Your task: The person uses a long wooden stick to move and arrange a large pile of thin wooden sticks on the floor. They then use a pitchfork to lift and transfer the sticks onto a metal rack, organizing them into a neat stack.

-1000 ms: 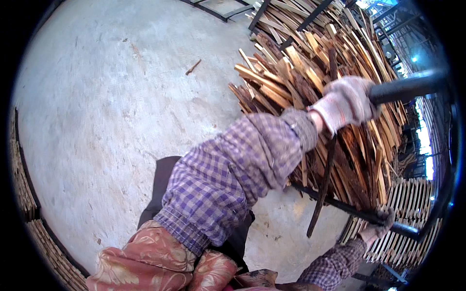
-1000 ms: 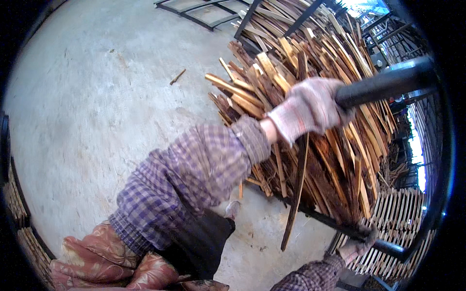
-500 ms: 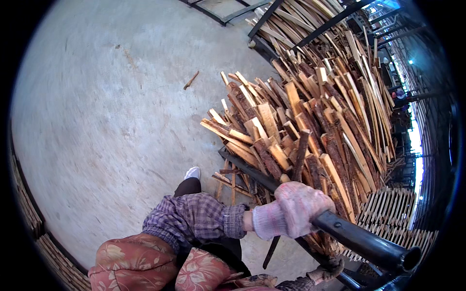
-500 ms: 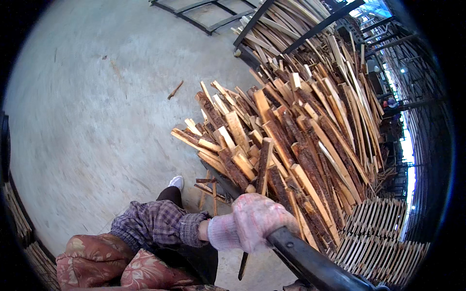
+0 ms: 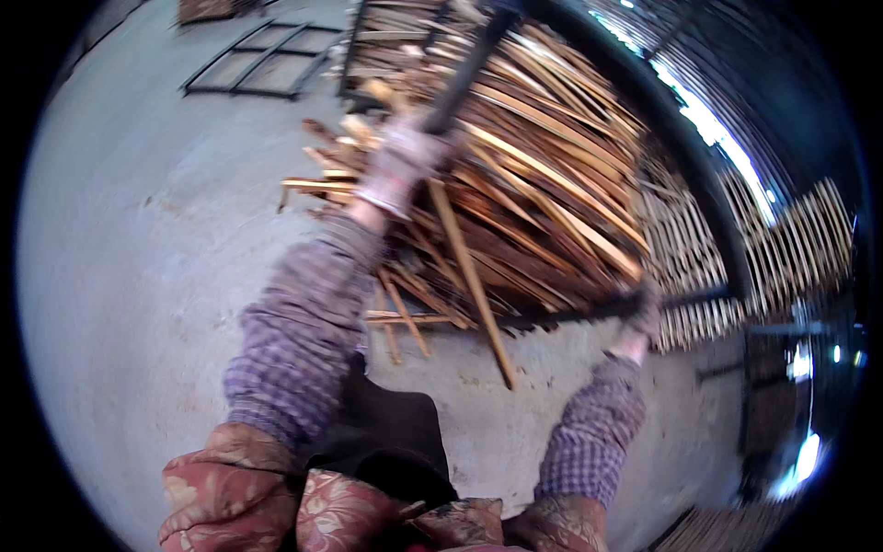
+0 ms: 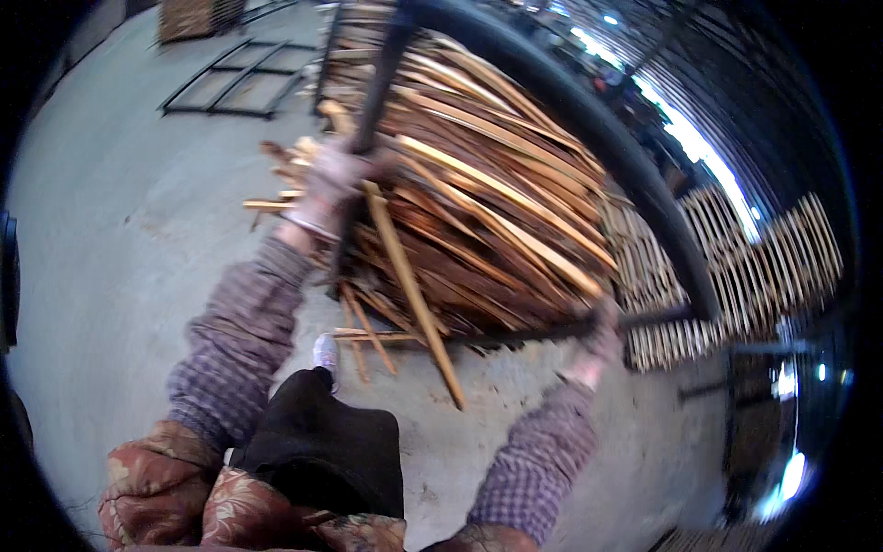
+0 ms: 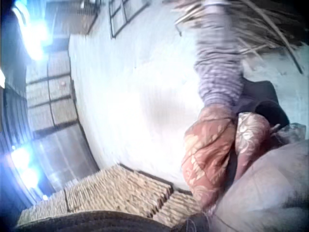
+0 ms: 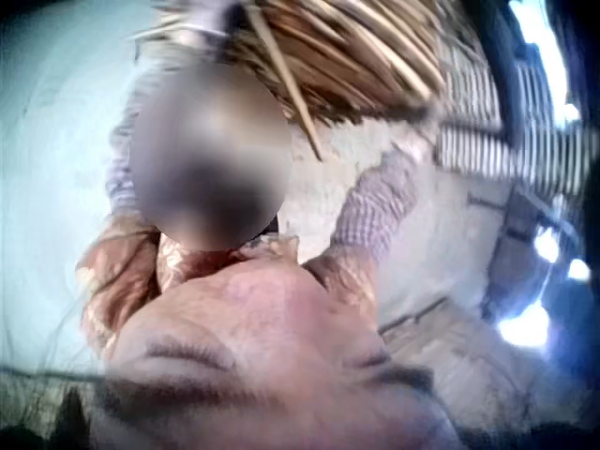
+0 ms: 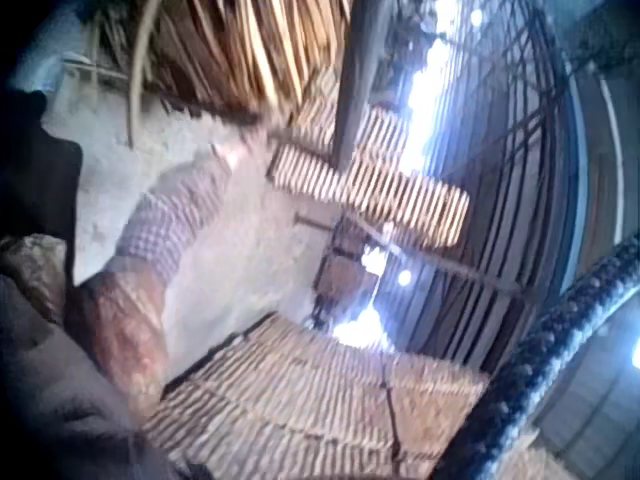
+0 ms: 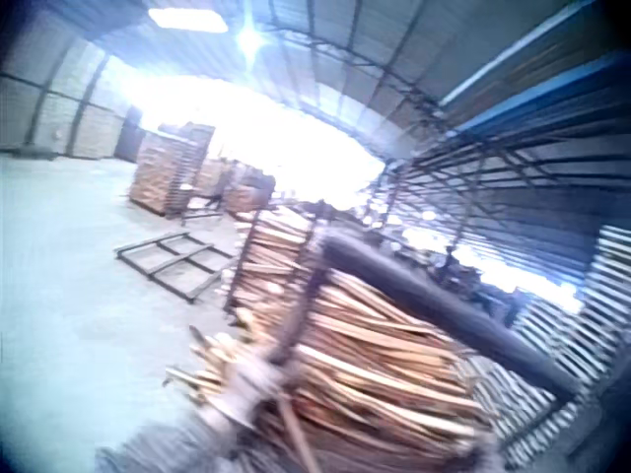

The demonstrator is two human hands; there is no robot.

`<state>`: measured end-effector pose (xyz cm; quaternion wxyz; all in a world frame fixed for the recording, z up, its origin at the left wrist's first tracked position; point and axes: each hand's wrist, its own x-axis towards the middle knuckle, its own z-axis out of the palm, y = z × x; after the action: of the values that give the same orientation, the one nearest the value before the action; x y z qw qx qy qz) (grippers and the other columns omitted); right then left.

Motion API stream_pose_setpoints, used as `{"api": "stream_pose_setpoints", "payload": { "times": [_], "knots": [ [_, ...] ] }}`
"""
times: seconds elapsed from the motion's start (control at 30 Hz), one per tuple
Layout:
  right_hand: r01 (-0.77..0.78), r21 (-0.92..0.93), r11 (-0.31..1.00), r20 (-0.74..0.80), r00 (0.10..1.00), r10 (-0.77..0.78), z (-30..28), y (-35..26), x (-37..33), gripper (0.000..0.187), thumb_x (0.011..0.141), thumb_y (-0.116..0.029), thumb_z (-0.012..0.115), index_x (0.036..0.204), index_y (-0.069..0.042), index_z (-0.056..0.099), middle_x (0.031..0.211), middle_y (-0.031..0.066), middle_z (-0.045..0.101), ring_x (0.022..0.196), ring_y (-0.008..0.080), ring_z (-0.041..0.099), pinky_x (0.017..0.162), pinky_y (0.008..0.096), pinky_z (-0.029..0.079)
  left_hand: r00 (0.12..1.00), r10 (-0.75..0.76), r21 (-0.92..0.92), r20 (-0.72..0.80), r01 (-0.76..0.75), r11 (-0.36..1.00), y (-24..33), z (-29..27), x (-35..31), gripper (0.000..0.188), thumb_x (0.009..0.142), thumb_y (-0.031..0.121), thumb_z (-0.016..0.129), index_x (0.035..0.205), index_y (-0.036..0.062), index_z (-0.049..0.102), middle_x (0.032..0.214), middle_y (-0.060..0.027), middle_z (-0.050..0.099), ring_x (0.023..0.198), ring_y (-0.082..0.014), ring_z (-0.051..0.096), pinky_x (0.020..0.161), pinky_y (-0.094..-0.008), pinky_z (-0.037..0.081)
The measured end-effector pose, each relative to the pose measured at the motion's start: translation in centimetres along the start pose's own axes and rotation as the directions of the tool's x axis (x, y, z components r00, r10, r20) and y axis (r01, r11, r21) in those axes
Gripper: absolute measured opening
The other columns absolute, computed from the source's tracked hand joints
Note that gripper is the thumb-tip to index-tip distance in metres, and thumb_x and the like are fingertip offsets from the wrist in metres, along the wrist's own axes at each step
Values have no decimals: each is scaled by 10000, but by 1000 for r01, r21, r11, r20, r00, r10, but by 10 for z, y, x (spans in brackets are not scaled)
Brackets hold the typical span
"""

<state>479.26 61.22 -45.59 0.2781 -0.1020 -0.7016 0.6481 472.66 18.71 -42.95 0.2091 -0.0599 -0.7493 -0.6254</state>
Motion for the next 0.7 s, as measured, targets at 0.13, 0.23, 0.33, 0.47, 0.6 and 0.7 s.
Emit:
{"api": "stream_pose_setpoints", "payload": {
  "times": [0.13, 0.23, 0.33, 0.47, 0.6, 0.7],
  "knots": [
    [-3, 157, 988, 216, 976, -32, 6, 8, 2, 271, 829, -311, 574, 876, -46, 539, 758, 19, 533, 667, 137, 512, 616, 264, 427, 981, -162, -480, 110, 195, 856, 43, -1, -19, 246, 783, 179, 624, 957, 7, 596, 790, -83, 623, 714, -158, 607, 640, -256, 493],
    [29, 347, 937, 265, 956, -127, -2, 5, -6, 172, 789, -181, 631, 850, -27, 585, 725, 21, 571, 623, 115, 544, 573, 246, 461, 966, -239, -244, 94, 255, 935, -30, -14, 2, 334, 871, 171, 517, 1139, -26, 524, 1057, -84, 574, 950, -155, 557, 820, -265, 468],
    [72, 350, 934, 246, 955, -166, -12, -7, -26, 187, 694, -41, 705, 859, -47, 618, 815, 38, 629, 733, 142, 606, 665, 275, 505, 990, -60, -368, 128, 104, 924, -73, -41, -5, 371, 895, 111, 454, 1232, -42, 427, 1210, -89, 489, 1067, -190, 503, 937, -286, 406],
    [101, 162, 982, 234, 962, -138, -15, -24, -49, 234, 703, -98, 720, 906, -40, 618, 833, 44, 634, 773, 129, 599, 702, 270, 487, 965, -246, -401, 91, 261, 878, -24, -25, -23, 191, 799, 220, 626, 867, 50, 573, 754, -5, 553, 644, -94, 528, 593, -230, 436],
    [74, 224, 972, 132, 986, -106, 0, -34, -51, 213, 700, -34, 702, 894, -30, 617, 817, 19, 623, 756, 114, 589, 691, 256, 483, 991, -121, -379, 60, 135, 915, -43, -36, -8, 153, 777, 169, 649, 844, 74, 550, 708, -12, 525, 606, -116, 505, 590, -250, 434],
    [114, 219, 969, 107, 984, -140, 10, -10, -52, 134, 721, -78, 677, 827, -44, 602, 732, -17, 587, 672, 80, 553, 624, 230, 462, 969, -41, -374, 245, 133, 918, -73, -61, 7, 177, 782, 134, 636, 905, 51, 540, 742, -25, 530, 598, -126, 504, 603, -256, 437]
  ]
}}
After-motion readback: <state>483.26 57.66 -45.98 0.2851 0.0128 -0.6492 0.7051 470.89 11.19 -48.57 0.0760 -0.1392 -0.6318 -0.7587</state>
